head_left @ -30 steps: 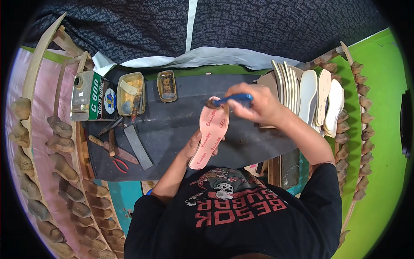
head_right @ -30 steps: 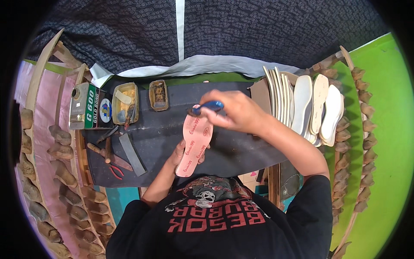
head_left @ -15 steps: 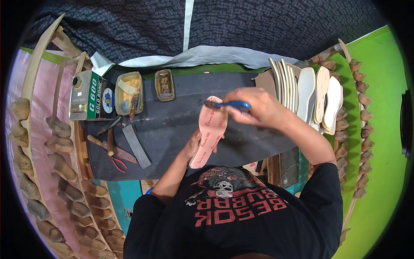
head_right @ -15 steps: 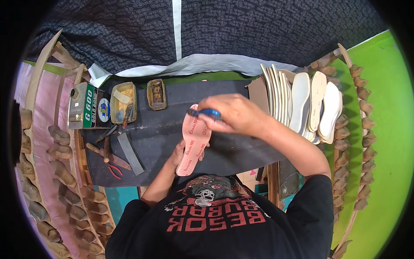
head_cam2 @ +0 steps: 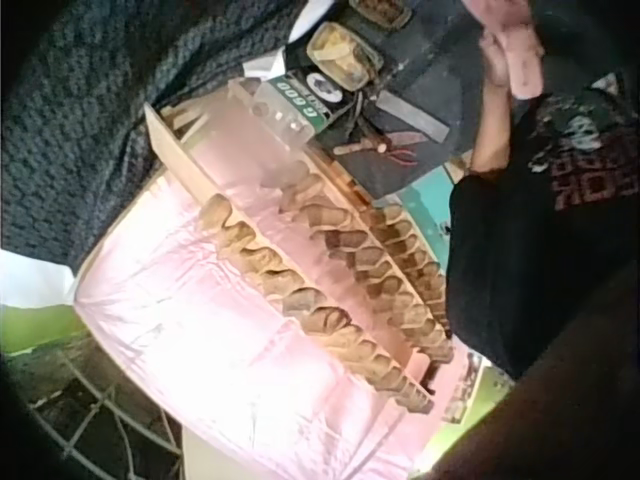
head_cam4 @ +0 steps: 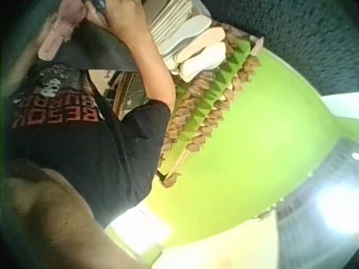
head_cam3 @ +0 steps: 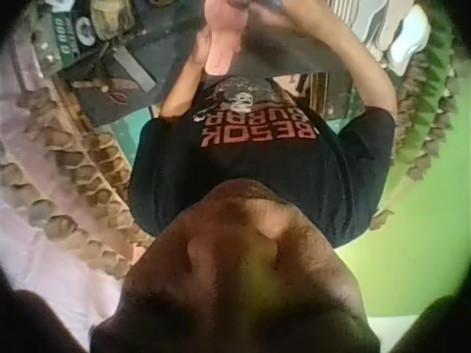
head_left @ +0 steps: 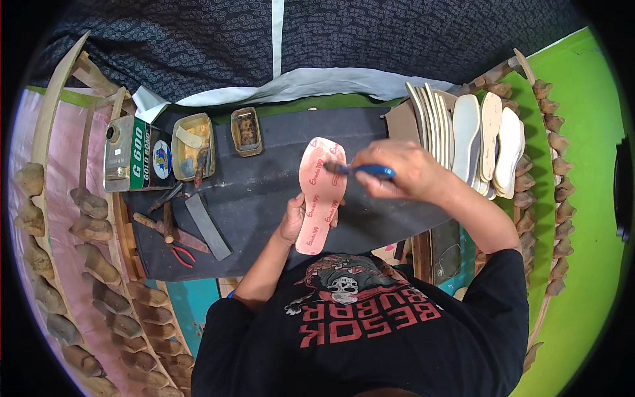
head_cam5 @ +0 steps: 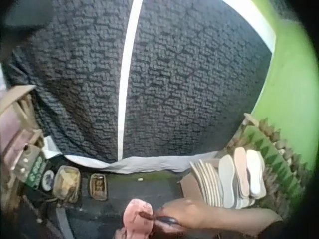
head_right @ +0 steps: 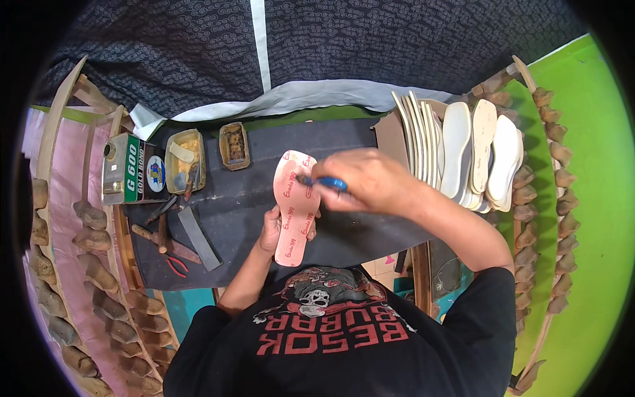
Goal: Applying industrial adhesive to shoe insoles or soles using a brush.
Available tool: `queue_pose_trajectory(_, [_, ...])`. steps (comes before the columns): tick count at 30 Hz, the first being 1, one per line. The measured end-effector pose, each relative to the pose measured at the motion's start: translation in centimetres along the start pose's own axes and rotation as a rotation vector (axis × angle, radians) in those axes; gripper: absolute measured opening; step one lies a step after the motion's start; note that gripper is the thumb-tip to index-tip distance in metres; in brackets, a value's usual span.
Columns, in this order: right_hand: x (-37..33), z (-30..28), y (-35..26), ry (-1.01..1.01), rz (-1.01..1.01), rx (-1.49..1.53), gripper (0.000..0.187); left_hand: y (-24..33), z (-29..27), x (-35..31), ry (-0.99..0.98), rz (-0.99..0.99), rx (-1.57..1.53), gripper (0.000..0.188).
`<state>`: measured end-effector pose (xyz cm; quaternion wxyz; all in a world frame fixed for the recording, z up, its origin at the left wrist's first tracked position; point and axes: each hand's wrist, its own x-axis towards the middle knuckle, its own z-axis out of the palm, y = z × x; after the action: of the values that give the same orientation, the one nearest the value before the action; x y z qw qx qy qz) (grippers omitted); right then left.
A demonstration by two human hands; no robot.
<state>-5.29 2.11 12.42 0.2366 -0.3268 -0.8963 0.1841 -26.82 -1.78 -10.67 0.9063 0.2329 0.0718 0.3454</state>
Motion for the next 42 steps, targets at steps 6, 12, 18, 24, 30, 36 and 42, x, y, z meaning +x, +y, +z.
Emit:
queue_pose_trajectory(6, [-0.3,-0.7,0.9,0.111,0.049,-0.086,0.021,0.2,-0.3,-0.1,-0.05,-0.034,-0.027,0.083])
queue_pose_trajectory(12, [-1.5,1.0,-0.8,-0.019,0.027,0.041,0.022,-0.8,-1.2,-0.8,0.042,-0.065,-0.059,0.079])
queue_pose_trajectory(18, [-0.8,-0.2,0.8,0.161,0.009,-0.107,0.021,-0.8,-1.9,-0.8,0.051,-0.069,-0.123,0.075])
queue_pose_trajectory(24, [-2.0,0.5,-0.5,0.118,-0.021,-0.136,0.02,-0.6,-1.4,-0.9,0.096,-0.092,-0.153,0.075])
queue_pose_trajectory(30, [-2.4,0.6,-1.2,0.043,0.009,0.005,0.02,-1.5,-1.9,-0.9,0.071,-0.127,-0.164,0.075])
queue_pose_trajectory(36, [-1.6,-0.7,0.4,0.24,-0.01,-0.169,0.017,-1.2,-1.1,-0.8,0.053,-0.111,-0.211,0.076])
queue_pose_trajectory(42, [-2.5,0.3,-2.8,0.063,-0.018,-0.075,0.016,-1.0,-0.9,-0.8,0.064,-0.072,-0.169,0.076])
